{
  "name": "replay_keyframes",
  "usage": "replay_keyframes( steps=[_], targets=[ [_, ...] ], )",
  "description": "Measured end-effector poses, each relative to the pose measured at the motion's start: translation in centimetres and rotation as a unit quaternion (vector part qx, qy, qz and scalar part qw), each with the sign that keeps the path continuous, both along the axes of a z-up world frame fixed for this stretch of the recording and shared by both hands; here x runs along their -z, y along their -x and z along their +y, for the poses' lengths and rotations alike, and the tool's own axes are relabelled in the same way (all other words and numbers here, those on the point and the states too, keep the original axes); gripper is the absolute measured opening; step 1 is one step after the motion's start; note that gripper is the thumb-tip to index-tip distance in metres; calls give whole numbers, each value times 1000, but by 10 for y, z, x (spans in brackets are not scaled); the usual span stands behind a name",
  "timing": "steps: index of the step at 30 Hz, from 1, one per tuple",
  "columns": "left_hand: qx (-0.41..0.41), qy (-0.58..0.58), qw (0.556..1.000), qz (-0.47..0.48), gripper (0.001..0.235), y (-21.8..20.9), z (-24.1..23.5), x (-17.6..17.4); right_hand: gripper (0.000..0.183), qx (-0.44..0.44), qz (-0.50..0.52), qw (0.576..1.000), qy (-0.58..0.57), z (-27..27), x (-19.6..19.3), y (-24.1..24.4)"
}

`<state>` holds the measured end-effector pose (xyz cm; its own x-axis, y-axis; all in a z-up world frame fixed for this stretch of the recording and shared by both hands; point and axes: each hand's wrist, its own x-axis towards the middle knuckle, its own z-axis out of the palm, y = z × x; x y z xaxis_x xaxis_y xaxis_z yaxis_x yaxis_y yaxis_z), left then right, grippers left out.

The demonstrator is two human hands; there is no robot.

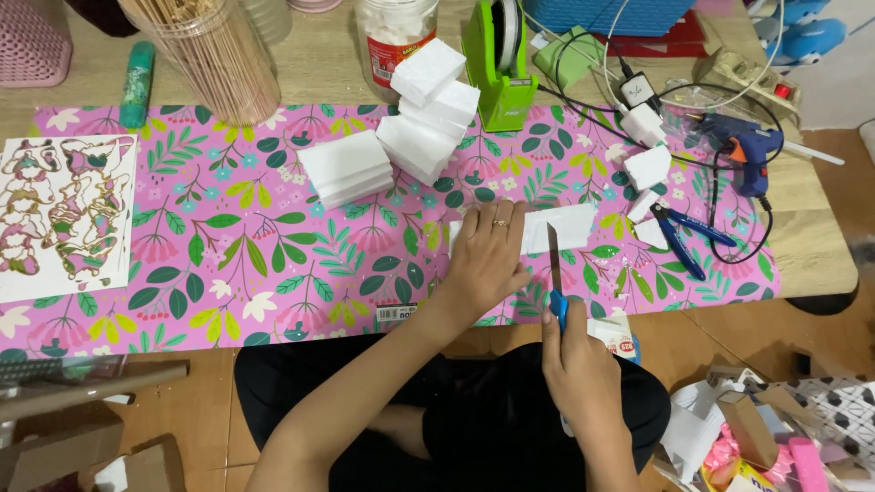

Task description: Cutting rectangular styrofoam blocks into smaller pieces using a utility knife on a decorated work surface.

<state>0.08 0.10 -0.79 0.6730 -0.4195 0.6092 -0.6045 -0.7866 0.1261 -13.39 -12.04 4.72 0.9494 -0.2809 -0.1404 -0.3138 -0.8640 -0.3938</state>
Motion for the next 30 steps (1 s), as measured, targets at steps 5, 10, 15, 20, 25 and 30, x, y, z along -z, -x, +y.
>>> replay_keyframes(
  steps=[5, 10, 15, 20, 25, 30],
  targets=[
    [9, 15, 999, -42, 56, 4, 3, -8, 28, -3, 12, 1000, -1, 1, 1, -4],
    [18, 3, 999, -44, 37, 5, 6, -12, 28, -1, 16, 1000, -1, 3, 7, -8],
    [38, 82, 996, 5, 35, 2, 6, -6, 28, -22, 1, 1000, 20, 4, 10, -12],
    [38, 99, 994, 15, 19, -1, 2, -1, 25, -30, -19, 999, 27, 7, 14, -12],
    [24, 70, 997, 15, 10, -4, 3, 3, 25, -29, -6, 999, 18, 9, 10, -15],
    [41, 87, 995, 12, 11, -3, 5, -2, 26, -29, -4, 999, 35, 7, 15, -15]
  ],
)
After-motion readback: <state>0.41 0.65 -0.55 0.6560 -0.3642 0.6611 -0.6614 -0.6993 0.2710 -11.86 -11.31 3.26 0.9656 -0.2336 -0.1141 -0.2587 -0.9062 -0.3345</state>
